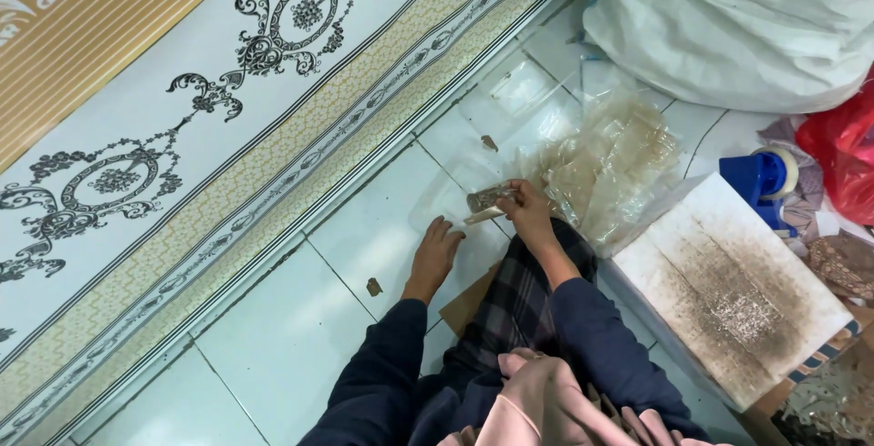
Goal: The person picks up metal washers from a cardboard box and arranges them on a white surface before placing them into a plastic bag.
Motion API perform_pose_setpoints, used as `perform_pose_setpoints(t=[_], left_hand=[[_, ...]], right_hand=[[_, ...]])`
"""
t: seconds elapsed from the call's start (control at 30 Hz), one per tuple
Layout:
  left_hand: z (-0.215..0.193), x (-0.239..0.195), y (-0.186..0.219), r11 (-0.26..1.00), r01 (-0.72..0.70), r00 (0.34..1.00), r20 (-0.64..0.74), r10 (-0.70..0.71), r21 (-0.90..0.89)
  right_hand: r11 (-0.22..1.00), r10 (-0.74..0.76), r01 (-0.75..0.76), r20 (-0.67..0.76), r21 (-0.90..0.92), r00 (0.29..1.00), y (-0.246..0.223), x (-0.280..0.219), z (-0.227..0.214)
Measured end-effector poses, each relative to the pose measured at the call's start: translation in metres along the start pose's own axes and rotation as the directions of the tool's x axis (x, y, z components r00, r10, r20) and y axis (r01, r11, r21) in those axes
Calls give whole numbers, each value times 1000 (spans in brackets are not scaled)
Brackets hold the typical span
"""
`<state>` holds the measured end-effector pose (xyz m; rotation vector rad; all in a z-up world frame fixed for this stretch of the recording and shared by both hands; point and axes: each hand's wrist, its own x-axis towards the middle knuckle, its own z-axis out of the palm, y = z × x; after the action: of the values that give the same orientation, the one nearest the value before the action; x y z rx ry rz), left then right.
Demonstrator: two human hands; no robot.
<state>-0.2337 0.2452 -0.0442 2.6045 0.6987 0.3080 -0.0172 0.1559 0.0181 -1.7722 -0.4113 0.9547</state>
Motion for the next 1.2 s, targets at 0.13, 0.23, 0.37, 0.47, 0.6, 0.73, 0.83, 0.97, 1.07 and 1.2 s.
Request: perform_pose_setpoints(t=[0.13, 0.23, 0.37, 0.47, 0.6, 0.73, 0.83, 0.97, 1.07, 1.2], left_hand=[[-20, -26, 9, 994, -84, 996, 6, 84, -68], [-33, -36, 15, 990, -127, 986, -120, 118, -66], [-44, -30, 23, 867, 302, 943, -5, -332, -396], [-44, -19, 23, 553, 572, 794, 240, -559, -606], [-7, -15, 4, 312, 667, 700, 425, -573, -677], [15, -16, -2, 293, 672, 693, 439, -572, -680], [8, -10, 3, 226, 654, 688, 443, -575, -722], [-7, -4, 11, 184, 650, 670, 442, -596, -737], [-12, 3, 10, 167, 650, 661, 443, -606, -742], [-14, 8, 2, 166, 663, 646, 447, -618, -730]], right_hand=[[959, -42, 77, 131, -273, 991, 8, 1, 10], [880, -50, 178, 288, -441, 956, -14, -4, 23], [678, 12, 338, 470, -653, 883, -18, 10, 53], [574, -1, 416, 507, -705, 862, -2, 24, 74], [624, 3, 419, 538, -660, 843, 43, 36, 79], [725, -28, 390, 542, -567, 840, 23, 19, 64], [663, -267, 458, 384, -593, 884, 13, 46, 42], [248, -411, 390, 268, -887, 871, -37, 89, 5], [142, -306, 289, 236, -947, 922, -60, 110, -6], [39, -134, 226, 219, -973, 967, -68, 115, -2]])
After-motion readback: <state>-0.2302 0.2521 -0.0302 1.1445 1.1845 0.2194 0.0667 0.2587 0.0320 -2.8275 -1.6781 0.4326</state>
